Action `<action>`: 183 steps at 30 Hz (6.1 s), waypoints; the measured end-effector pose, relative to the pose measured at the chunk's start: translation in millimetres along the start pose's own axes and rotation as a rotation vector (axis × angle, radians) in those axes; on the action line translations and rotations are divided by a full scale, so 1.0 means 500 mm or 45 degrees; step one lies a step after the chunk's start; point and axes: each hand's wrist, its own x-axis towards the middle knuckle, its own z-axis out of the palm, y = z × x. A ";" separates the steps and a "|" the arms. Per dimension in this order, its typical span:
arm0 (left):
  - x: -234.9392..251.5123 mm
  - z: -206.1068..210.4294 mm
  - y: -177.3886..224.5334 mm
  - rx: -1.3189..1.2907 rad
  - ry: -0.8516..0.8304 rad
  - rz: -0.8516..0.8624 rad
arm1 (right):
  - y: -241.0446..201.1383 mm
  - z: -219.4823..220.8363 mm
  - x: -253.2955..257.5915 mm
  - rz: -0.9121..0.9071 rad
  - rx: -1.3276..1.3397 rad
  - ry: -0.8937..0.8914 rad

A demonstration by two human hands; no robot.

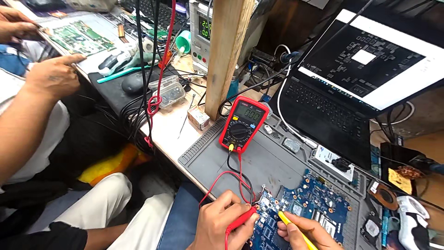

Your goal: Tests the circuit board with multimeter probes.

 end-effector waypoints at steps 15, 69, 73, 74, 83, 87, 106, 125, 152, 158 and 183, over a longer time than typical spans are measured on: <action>0.000 0.002 0.000 -0.005 0.002 -0.010 | 0.002 0.001 0.001 -0.009 -0.005 -0.001; 0.021 -0.035 0.056 -0.190 -0.040 0.122 | -0.009 0.002 0.003 0.019 -0.012 0.005; 0.040 -0.035 0.054 -0.249 -0.087 0.072 | -0.015 0.005 0.004 0.030 -0.012 0.029; 0.041 -0.029 0.044 -0.256 -0.094 0.062 | -0.016 0.006 0.004 0.031 -0.009 0.031; 0.045 -0.012 0.026 -0.229 -0.089 0.019 | -0.015 0.007 0.006 0.032 -0.005 0.038; 0.043 -0.013 0.026 -0.237 -0.077 0.016 | -0.016 0.009 0.007 0.032 -0.003 0.044; 0.037 -0.001 0.017 -0.195 -0.055 0.060 | 0.001 0.007 0.004 0.006 -0.002 0.018; 0.035 0.008 0.016 -0.229 -0.049 0.072 | 0.010 0.002 0.002 -0.002 -0.043 0.003; 0.039 0.006 0.021 -0.190 -0.045 0.083 | 0.009 0.004 0.005 -0.039 -0.028 -0.008; 0.040 0.006 0.021 -0.183 -0.044 0.084 | 0.010 0.003 0.005 -0.042 -0.036 -0.010; 0.039 0.006 0.021 -0.192 -0.047 0.088 | 0.005 0.004 0.006 -0.010 -0.041 0.002</action>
